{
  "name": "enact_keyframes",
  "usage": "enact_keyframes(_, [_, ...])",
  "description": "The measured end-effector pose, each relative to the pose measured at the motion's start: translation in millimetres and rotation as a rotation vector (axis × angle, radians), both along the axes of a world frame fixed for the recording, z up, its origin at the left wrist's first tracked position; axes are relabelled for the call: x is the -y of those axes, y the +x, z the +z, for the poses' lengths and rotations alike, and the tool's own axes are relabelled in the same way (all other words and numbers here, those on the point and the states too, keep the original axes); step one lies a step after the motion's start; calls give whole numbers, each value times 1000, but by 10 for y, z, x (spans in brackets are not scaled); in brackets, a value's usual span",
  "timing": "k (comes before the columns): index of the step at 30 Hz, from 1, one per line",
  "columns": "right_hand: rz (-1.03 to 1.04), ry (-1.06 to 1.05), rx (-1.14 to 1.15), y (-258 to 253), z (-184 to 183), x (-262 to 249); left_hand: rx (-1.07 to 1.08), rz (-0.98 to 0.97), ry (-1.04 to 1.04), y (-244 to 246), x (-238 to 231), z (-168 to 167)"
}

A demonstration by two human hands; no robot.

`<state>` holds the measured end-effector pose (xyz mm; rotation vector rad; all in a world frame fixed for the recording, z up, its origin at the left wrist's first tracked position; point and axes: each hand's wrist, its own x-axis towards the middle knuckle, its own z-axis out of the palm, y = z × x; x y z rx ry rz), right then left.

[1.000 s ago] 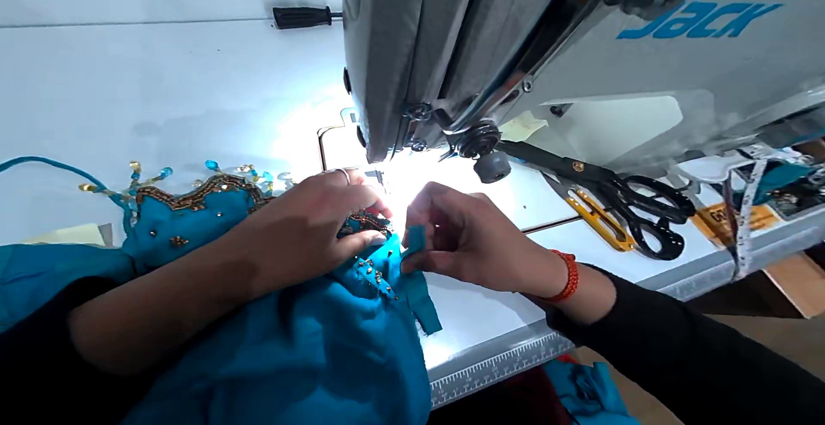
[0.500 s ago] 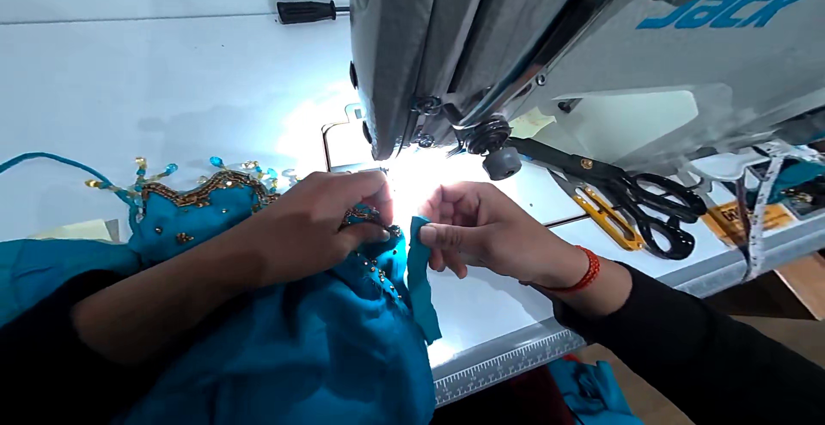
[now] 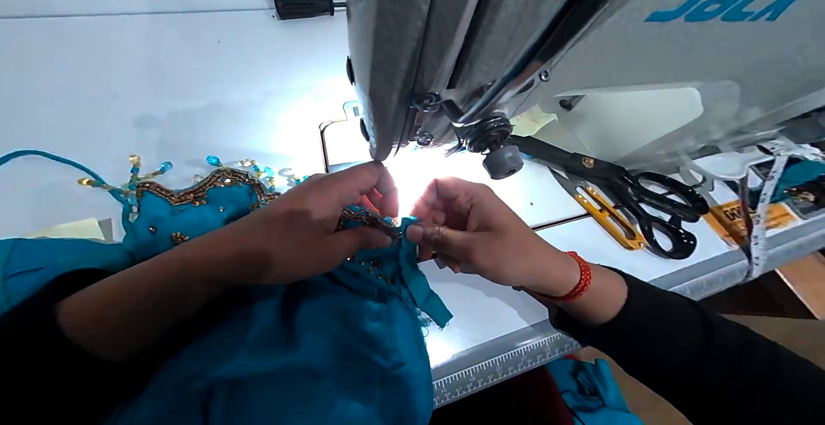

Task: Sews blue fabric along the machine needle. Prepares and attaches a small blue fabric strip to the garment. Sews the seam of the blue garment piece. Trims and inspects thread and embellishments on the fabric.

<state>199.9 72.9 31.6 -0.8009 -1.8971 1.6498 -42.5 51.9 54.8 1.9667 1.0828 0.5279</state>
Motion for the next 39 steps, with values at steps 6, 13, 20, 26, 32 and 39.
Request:
enact_keyframes(6, [-43,63,-13,-6,5,29,8,29,-4,6,3,-18])
enact_keyframes(13, [-54,87,-24,-13,10,36,53,26,-22,8,-10,-31])
enact_keyframes(20, [-88,180,-6,-46,-20,52,72,43,-83,19,-8,0])
enact_keyframes(26, [-111,275,-3,-63,-53,59,103,67,-66,14,-14,-34])
enact_keyframes(32, [-95,303,-13,-91,-76,69,78,96,-75,30,-14,-27])
enact_keyframes(39, [-67,278,-15,-83,-69,61,96,121,-77,35,-15,-19])
